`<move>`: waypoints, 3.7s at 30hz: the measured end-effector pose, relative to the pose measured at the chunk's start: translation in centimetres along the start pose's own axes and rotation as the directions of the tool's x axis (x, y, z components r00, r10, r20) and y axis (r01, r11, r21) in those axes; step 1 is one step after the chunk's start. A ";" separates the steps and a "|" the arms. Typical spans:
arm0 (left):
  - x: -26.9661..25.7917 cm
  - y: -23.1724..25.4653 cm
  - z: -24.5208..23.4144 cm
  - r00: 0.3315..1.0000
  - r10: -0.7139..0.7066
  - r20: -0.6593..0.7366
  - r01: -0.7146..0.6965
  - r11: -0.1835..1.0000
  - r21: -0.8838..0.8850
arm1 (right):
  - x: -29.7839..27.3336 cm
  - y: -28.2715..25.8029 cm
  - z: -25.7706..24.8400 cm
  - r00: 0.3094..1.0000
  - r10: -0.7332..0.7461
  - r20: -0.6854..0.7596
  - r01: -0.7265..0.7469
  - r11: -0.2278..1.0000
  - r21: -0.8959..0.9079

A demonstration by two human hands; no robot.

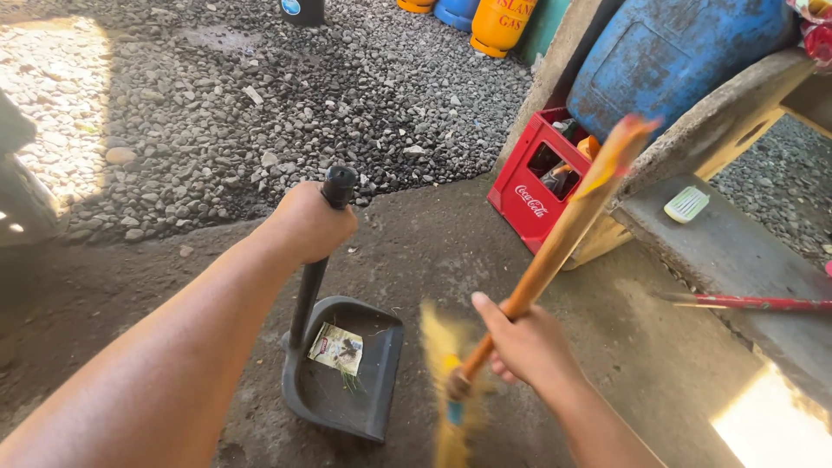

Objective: Sweeping dirt into a dustpan and organizing plastic bottles in an outdoor storage area.

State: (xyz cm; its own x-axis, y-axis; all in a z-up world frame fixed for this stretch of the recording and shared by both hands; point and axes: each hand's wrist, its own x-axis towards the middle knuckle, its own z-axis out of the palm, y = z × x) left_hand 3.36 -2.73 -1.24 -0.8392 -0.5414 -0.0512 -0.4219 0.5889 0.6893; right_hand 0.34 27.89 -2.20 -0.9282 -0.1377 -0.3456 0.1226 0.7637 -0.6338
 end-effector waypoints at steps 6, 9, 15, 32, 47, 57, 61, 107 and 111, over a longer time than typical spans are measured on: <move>-1.9 1.7 -3.7 0.993 -0.099 0.068 0.099 0.995 0.000 | -1.1 -3.2 -4.3 0.998 -0.044 -0.050 0.048 0.995 0.092; -2.4 1.9 -6.5 0.983 -0.146 0.113 0.145 0.989 0.018 | -0.1 -3.4 -8.6 0.997 0.016 -0.075 -0.016 1.000 -0.001; -3.9 0.4 -9.7 0.986 -0.146 0.084 0.137 0.985 0.104 | 1.7 -1.0 -11.8 0.986 -0.017 -0.165 -0.017 0.980 -0.200; -4.7 -3.1 -7.6 0.999 -0.040 -0.017 0.042 0.988 0.149 | -3.5 -4.8 5.8 0.991 -0.069 0.116 0.081 0.992 -0.096; -7.7 -5.7 -11.3 0.967 -0.216 -0.134 0.218 0.976 0.004 | 1.8 -8.7 -8.5 0.988 -0.126 0.089 0.127 0.992 -0.004; -12.2 -9.7 -14.1 0.891 -0.367 -0.269 0.359 0.930 -0.079 | 9.7 0.6 1.8 0.643 -0.765 0.045 0.766 0.640 -0.066; -12.9 -11.3 -13.8 0.869 -0.365 -0.335 0.338 0.931 -0.138 | 10.7 2.7 6.6 0.502 -0.859 0.098 0.864 0.494 -0.101; -18.3 -9.0 -12.0 0.763 -0.404 -0.505 0.373 0.913 -0.167 | 12.2 -9.4 2.6 0.790 -0.514 0.335 0.604 0.746 -0.280; -20.3 -6.8 -11.0 0.777 -0.263 -0.571 0.287 0.957 -0.051 | 18.1 -4.9 9.0 0.672 -0.649 0.355 0.739 0.561 -0.373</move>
State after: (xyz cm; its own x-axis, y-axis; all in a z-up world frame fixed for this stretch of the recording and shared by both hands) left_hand 27.03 -2.37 3.10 -0.3452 -0.9188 0.1915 -0.6265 0.3775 0.6819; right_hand -13.93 16.03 -11.57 -0.5790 -0.8126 -0.0665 -0.7480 0.5620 -0.3530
